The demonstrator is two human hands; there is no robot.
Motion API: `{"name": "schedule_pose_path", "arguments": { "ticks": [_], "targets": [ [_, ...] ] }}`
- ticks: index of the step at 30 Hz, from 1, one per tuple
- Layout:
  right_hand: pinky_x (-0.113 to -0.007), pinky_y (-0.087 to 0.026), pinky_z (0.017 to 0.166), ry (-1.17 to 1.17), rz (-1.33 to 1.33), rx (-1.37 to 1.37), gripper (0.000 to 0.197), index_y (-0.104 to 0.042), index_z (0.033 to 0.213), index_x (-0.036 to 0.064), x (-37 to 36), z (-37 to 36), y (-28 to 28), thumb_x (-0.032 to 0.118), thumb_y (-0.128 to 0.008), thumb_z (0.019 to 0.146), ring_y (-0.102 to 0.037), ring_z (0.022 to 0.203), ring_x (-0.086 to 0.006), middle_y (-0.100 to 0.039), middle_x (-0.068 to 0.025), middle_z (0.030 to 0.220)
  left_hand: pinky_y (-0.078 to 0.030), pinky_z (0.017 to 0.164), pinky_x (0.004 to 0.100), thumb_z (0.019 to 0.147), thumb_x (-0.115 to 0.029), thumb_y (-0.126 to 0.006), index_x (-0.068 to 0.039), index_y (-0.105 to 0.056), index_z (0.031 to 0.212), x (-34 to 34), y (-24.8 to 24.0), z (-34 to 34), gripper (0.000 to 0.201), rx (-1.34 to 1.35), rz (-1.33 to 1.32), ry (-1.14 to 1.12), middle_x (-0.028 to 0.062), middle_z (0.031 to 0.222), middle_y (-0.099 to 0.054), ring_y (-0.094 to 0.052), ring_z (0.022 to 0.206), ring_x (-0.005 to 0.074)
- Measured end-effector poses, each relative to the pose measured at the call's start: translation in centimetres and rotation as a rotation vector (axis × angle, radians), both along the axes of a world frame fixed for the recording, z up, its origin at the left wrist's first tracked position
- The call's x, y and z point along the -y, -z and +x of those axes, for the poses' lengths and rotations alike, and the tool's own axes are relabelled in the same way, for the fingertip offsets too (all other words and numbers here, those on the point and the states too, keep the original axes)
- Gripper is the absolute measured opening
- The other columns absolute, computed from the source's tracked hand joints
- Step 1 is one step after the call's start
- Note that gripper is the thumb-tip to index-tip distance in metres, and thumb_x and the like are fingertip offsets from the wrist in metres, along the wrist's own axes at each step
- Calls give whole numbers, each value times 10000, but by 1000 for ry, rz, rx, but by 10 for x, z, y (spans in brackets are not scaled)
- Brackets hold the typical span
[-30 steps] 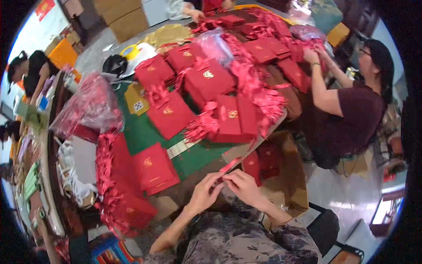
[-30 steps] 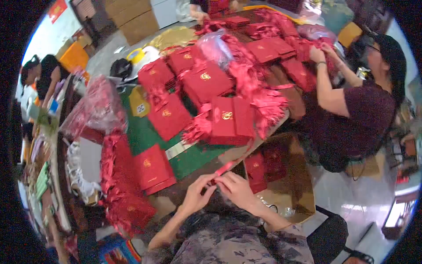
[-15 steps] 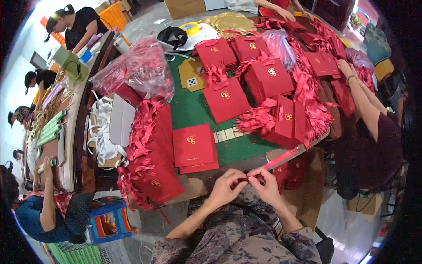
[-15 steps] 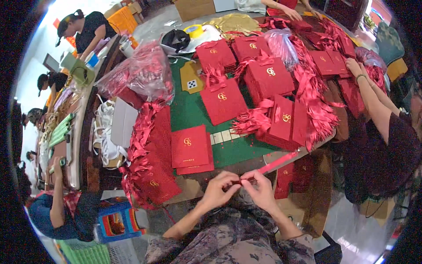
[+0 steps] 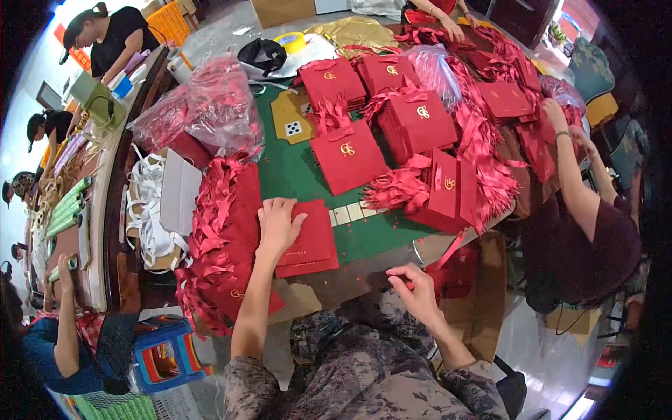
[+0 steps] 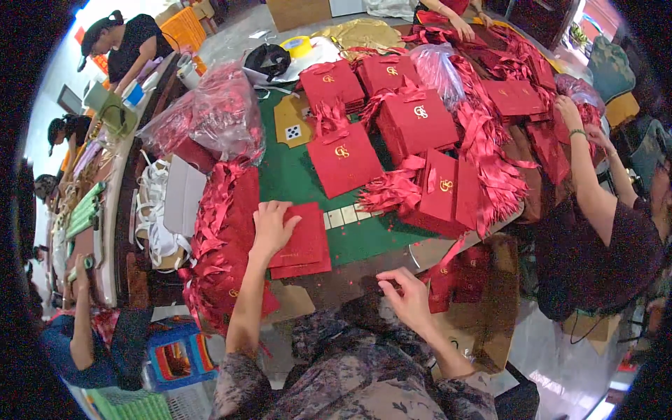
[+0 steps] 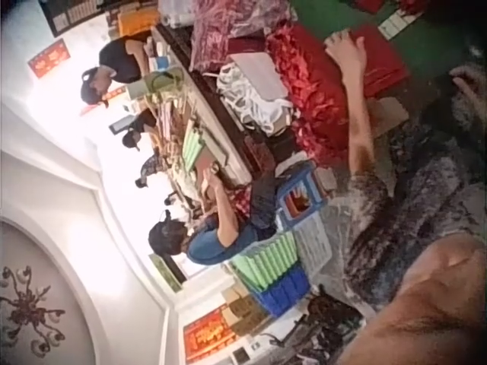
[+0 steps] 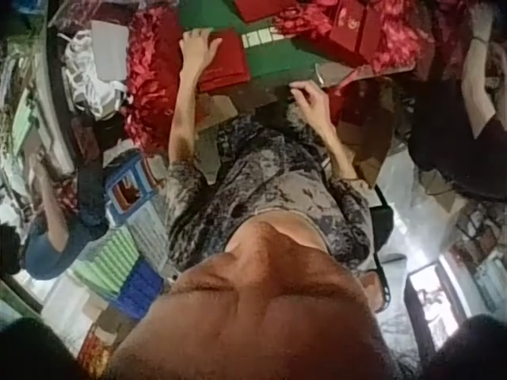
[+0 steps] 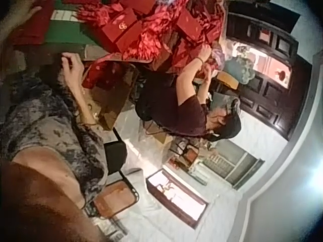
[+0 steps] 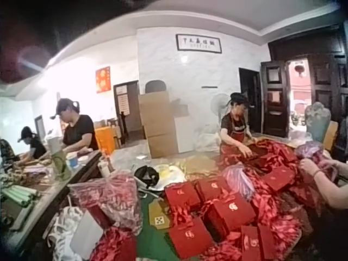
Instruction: The person ties ribbons onto decorative gift bags by hand, then organizes the finished bags into stacks.
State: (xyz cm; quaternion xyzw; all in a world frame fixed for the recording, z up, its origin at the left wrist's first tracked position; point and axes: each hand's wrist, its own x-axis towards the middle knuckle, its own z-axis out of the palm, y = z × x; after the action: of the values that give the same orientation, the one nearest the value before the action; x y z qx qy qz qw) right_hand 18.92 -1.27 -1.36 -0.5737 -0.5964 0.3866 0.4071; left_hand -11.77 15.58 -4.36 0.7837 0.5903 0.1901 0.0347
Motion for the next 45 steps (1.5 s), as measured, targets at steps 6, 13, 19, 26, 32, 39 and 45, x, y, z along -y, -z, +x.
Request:
{"name": "schedule_pose_path", "arguments": {
  "ticks": [6, 13, 19, 26, 32, 39, 45],
  "targets": [
    [-241, -458, 631, -6, -58, 32, 152, -695, 1065, 38, 3, 4, 6, 86, -658, 926, -593, 772, -121, -618, -52, 895, -403, 845, 444, 750, -287, -810, -105, -643, 1052, 17, -20, 17, 391, 97, 80, 10, 92, 1011, -588, -523, 1022, 314],
    [-252, -482, 648, -7, -41, 22, 142, -689, 1059, 33, -2, -4, 1, 81, -660, 928, -612, 801, -130, -640, -49, 878, -400, 814, 433, 692, -289, -865, -97, -629, 930, 72, -35, 75, 386, 247, -143, 133, 90, 852, -653, -609, 849, 285],
    [-244, -495, 669, 80, 72, 12, 111, -665, 973, -1, -10, -12, 10, 71, -701, 896, -638, 786, -107, -674, -62, 897, -394, 849, 413, 735, -243, -840, -83, -638, 954, 95, -28, 105, 338, 391, -288, 180, 86, 831, -674, -633, 839, 274],
    [-309, -532, 670, 135, -20, 23, 139, -662, 979, 4, -9, -13, 13, 111, -686, 893, -680, 831, -245, -672, -131, 920, -390, 873, 397, 771, -210, -806, -99, -681, 1006, 103, -34, 110, 288, 400, -416, 211, 71, 867, -719, -652, 871, 256],
    [-289, -499, 682, 166, 1, 34, 107, -670, 930, -4, -11, -12, 12, 71, -709, 864, -644, 762, -154, -674, -91, 864, -489, 872, 373, 825, -103, -752, -48, -681, 1053, 99, -32, 107, 245, 505, -579, 207, 106, 942, -736, -687, 943, 214],
    [-324, -517, 675, 146, -7, 17, 123, -669, 946, 7, -11, -12, 5, 83, -703, 855, -667, 762, -245, -665, -132, 884, -552, 854, 308, 873, 22, -674, 12, -666, 1088, 97, -33, 108, 215, 731, -743, 212, 143, 1006, -734, -709, 954, 171],
    [-312, -497, 664, 163, -24, 92, 115, -675, 906, 14, -14, -16, -4, 97, -719, 841, -651, 741, -179, -667, -86, 832, -545, 851, 330, 858, -5, -694, -18, -681, 1082, 103, -38, 112, 224, 573, -591, 254, 130, 954, -723, -710, 898, 212]
  ]
}}
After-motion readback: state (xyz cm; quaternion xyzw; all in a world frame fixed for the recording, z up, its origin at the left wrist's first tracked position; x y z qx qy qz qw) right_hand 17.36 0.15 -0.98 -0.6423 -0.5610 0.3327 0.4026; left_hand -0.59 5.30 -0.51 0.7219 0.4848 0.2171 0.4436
